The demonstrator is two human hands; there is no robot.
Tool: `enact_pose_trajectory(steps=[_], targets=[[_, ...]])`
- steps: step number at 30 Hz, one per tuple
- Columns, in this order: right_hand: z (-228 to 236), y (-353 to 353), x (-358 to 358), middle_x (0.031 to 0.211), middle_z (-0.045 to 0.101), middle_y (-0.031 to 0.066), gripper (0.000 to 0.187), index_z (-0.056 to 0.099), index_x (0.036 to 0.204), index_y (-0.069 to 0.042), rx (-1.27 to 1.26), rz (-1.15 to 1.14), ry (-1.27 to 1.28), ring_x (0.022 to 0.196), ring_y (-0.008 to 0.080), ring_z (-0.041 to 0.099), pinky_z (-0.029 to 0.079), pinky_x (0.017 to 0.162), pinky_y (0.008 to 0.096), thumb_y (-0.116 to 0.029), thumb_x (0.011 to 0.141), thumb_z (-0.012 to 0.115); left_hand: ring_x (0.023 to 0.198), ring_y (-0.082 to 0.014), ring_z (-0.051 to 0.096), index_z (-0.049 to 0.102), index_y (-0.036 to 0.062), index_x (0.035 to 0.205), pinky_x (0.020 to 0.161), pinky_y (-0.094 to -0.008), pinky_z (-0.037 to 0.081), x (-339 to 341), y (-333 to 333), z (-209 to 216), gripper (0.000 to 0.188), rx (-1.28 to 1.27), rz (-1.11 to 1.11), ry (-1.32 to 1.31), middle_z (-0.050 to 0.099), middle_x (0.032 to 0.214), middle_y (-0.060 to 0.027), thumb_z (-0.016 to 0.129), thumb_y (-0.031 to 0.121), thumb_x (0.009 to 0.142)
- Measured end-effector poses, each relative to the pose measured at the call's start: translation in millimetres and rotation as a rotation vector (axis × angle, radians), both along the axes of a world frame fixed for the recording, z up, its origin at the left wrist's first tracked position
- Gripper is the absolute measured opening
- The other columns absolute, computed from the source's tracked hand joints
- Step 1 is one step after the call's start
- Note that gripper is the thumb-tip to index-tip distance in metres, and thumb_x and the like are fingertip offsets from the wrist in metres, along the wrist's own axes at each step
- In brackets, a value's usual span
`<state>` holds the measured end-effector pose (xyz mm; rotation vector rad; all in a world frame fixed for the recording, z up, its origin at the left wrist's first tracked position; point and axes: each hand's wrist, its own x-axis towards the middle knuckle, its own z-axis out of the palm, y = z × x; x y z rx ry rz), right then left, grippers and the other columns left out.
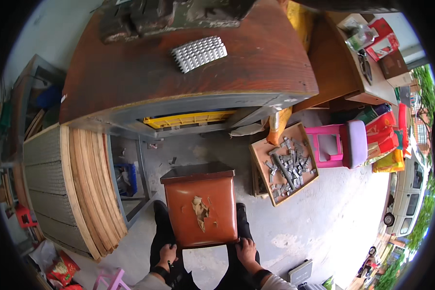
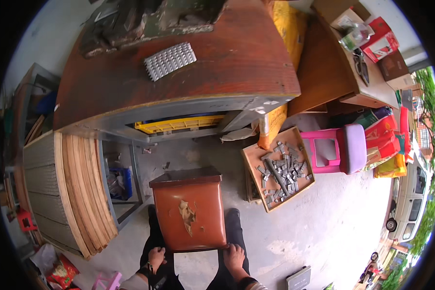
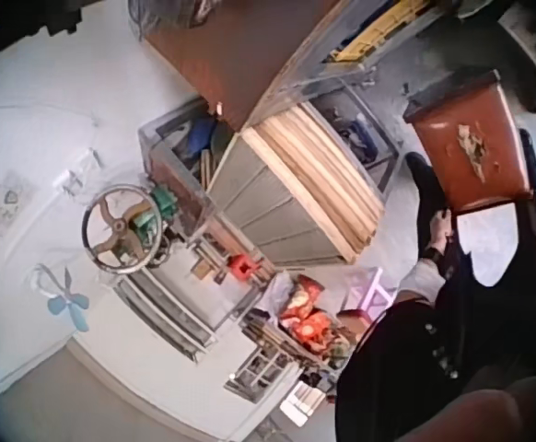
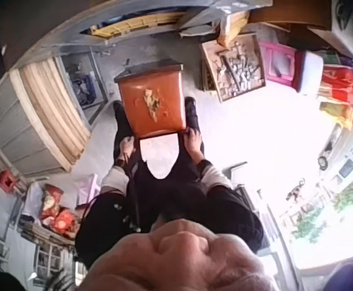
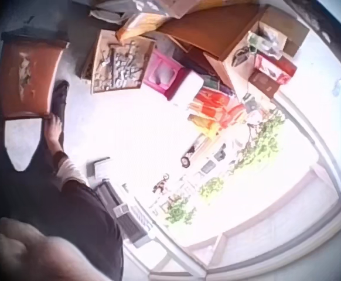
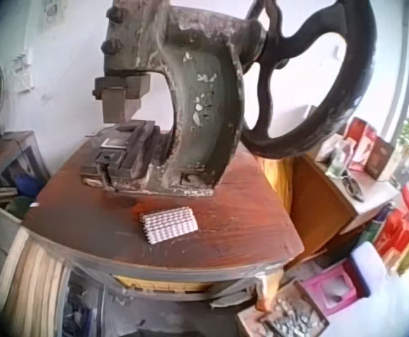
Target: The person removes stacks of metal pieces from a yellow bag and organizes them into a wooden tray. Then, they repeatedly take stacks from the tray, position them into a press machine, rotate the wheel by hand, and place the finished pieces into a white bag.
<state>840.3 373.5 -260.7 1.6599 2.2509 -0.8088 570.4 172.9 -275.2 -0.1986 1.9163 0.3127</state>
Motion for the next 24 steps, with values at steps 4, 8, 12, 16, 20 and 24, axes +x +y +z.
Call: enact_pose_trajectory(steps=[4,8,12,16,20,24], targets=[[131,2,24,0.109,0.059,0.0072,0.032,0.067,0.100,-0.023,-0.399,0.331,-0.267,0.109,0.0339,0.049,0.038,0.091,0.0530,-0.040,0.074,0.066,0.089,-0.0301,0.063,0.068,0.0115,0.094,0.079,-0.0402,0.050,-27,-14,132,0.035,0.123,-0.847,0.103,0.066,0.088,-0.0126,0.070,0.040,0.073],[208,10,54,0.112,0.058,0.0066,0.040,0.064,0.106,-0.022,-0.719,0.386,-0.347,0.114,0.0321,0.048,0.038,0.093,0.0524,-0.048,0.076,0.062,0.093,-0.0310,0.063,0.057,0.0122,0.122,0.085,-0.0418,0.050,-48,-31,211,0.050,0.216,-0.901,-0.294,0.065,0.100,-0.0169,0.073,0.028,0.077],[214,-1,57,0.112,0.058,0.0056,0.035,0.065,0.104,-0.022,-0.678,0.397,-0.352,0.115,0.0283,0.048,0.039,0.093,0.0499,-0.043,0.077,0.061,0.086,-0.0302,0.063,0.066,0.0123,0.103,0.077,-0.0417,0.050,-35,-23,225,0.035,0.326,-0.994,-0.273,0.065,0.092,-0.0130,0.071,0.033,0.075],[205,-9,54,0.111,0.060,0.0091,0.035,0.064,0.104,-0.019,-0.688,0.426,-0.370,0.112,0.0267,0.052,0.041,0.092,0.0464,-0.040,0.076,0.061,0.087,-0.0293,0.062,0.068,0.0146,0.093,0.076,-0.0392,0.049,-30,-21,225,0.026,0.286,-1.055,-0.170,0.066,0.091,-0.0085,0.068,0.034,0.075],[225,1,69,0.102,0.062,0.0159,0.035,0.063,0.103,-0.010,-0.913,0.160,-0.026,0.101,0.0318,0.058,0.045,0.089,0.0420,-0.036,0.080,0.060,0.085,-0.0241,0.063,0.064,0.0048,0.099,0.075,-0.0349,0.049,-45,-41,237,0.025,0.112,-0.474,-0.471,0.066,0.088,-0.0090,0.064,0.021,0.081],[258,17,84,0.097,0.063,0.0180,0.034,0.060,0.101,-0.004,-1.162,0.106,0.202,0.096,0.0361,0.058,0.046,0.085,0.0416,-0.033,0.083,0.058,0.077,-0.0137,0.058,0.062,0.0029,0.109,0.067,-0.0283,0.046,-56,-40,267,0.030,0.399,-0.689,-0.535,0.064,0.085,-0.0064,0.059,0.025,0.088]])
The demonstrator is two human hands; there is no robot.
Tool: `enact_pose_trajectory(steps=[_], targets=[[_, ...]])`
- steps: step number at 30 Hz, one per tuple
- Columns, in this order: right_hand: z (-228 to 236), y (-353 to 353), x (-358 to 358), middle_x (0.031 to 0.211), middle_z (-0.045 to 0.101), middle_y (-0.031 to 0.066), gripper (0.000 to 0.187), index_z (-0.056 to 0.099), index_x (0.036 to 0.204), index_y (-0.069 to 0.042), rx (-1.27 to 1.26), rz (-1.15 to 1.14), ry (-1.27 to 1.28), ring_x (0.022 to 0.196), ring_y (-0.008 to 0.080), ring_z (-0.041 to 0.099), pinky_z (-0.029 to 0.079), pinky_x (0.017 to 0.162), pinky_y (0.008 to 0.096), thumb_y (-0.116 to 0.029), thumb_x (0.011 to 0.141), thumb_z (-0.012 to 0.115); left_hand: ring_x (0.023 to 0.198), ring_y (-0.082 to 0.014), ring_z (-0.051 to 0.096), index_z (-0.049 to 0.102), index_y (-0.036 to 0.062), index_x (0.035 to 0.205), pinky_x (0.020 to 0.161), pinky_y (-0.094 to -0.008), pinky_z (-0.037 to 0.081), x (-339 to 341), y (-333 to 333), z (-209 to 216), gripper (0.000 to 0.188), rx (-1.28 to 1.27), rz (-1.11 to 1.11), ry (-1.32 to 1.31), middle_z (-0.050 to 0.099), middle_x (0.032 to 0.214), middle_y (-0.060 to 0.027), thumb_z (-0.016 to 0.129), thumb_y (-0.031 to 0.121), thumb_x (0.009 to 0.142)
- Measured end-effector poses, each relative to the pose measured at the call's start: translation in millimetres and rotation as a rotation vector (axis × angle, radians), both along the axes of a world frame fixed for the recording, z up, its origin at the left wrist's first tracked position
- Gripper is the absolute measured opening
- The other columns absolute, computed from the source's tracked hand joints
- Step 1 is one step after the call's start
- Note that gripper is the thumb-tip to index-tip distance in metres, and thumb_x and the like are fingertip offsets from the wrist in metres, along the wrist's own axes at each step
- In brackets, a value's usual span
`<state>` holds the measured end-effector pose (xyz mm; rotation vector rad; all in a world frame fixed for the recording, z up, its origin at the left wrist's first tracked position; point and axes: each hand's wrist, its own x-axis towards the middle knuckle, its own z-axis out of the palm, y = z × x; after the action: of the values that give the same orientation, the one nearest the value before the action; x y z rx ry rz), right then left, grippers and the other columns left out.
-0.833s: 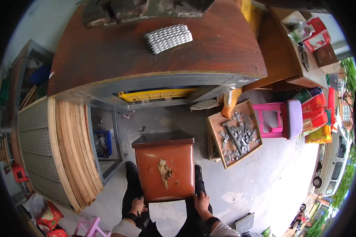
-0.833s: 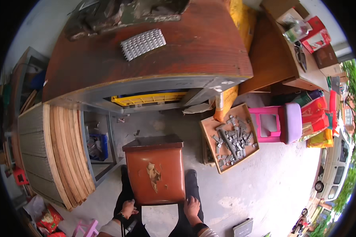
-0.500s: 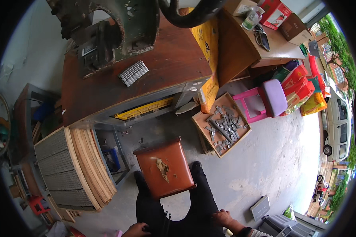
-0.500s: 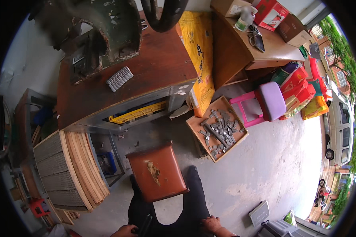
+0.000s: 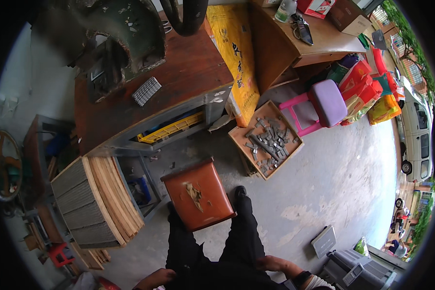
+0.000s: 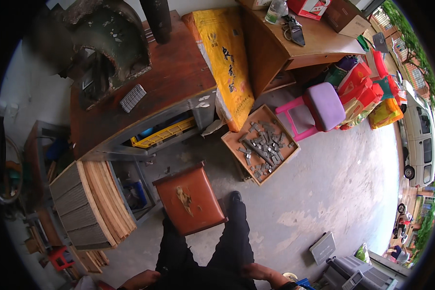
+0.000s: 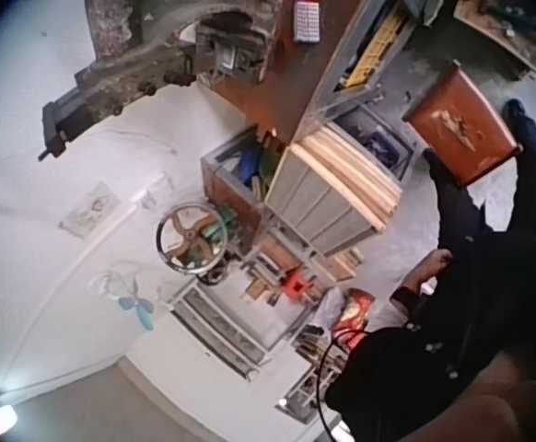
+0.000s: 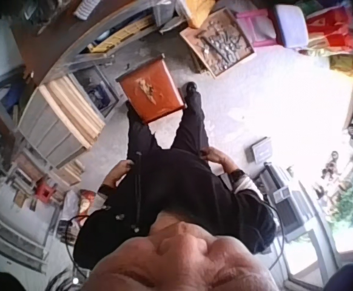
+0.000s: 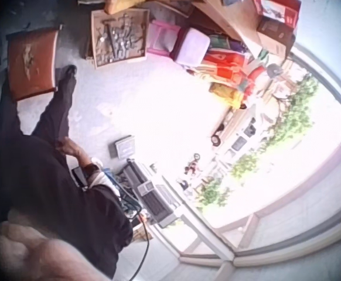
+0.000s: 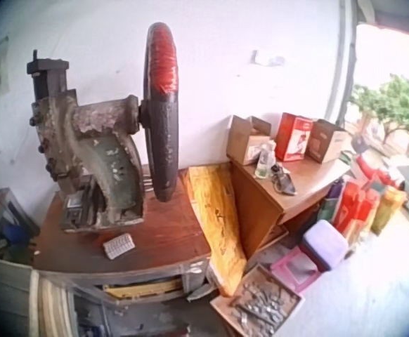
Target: The person removes stacks of metal pieces from a yellow bag and organizes them into a wooden tray. Then, they repeatedly take stacks from the tray, position them into a press machine, rotate the wheel by hand, and place the finished pieces into a white bag.
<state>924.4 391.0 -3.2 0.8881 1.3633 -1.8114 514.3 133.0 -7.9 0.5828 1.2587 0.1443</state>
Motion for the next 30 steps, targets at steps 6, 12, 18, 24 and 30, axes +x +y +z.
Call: enact_pose_trajectory(steps=[6,12,18,24,30], targets=[[-2,46,6,0.093,0.063,0.0186,0.038,0.059,0.102,0.000,0.089,-0.054,-0.042,0.091,0.0312,0.061,0.047,0.080,0.0402,-0.034,0.084,0.060,0.071,-0.0111,0.052,0.059,0.0023,0.117,0.063,-0.0260,0.044,17,72,32,0.045,-0.358,0.220,0.094,0.060,0.080,-0.0035,0.053,0.039,0.092],[-20,83,-35,0.092,0.064,0.0186,0.038,0.061,0.101,-0.002,0.132,0.056,-0.005,0.089,0.0290,0.062,0.048,0.079,0.0401,-0.036,0.083,0.061,0.060,-0.0185,0.056,0.067,-0.0005,0.097,0.058,-0.0306,0.046,-5,112,12,0.050,-0.438,0.031,0.249,0.061,0.070,-0.0080,0.052,0.047,0.090],[0,90,-127,0.099,0.064,0.0187,0.037,0.062,0.106,-0.002,0.187,0.076,-0.109,0.095,0.0313,0.062,0.048,0.084,0.0394,-0.030,0.081,0.063,0.078,-0.0322,0.066,0.068,0.0005,0.093,0.071,-0.0386,0.050,-70,122,-27,0.049,-0.088,-0.170,0.324,0.066,0.080,-0.0204,0.054,0.047,0.088],[16,112,-177,0.096,0.063,0.0217,0.035,0.061,0.104,0.001,0.389,0.087,-0.016,0.095,0.0341,0.061,0.048,0.084,0.0405,-0.027,0.082,0.061,0.089,-0.0342,0.064,0.067,0.0014,0.099,0.080,-0.0379,0.049,-113,142,-45,0.043,0.116,-0.044,0.328,0.066,0.090,-0.0208,0.058,0.042,0.086],[-34,195,-209,0.085,0.064,0.0173,0.032,0.061,0.100,0.000,0.475,0.235,0.057,0.082,0.0278,0.064,0.051,0.075,0.0365,-0.027,0.082,0.060,0.088,-0.0346,0.064,0.066,0.0052,0.102,0.078,-0.0399,0.050,-125,200,-80,0.041,0.342,0.145,0.565,0.067,0.089,-0.0183,0.062,0.042,0.083]])
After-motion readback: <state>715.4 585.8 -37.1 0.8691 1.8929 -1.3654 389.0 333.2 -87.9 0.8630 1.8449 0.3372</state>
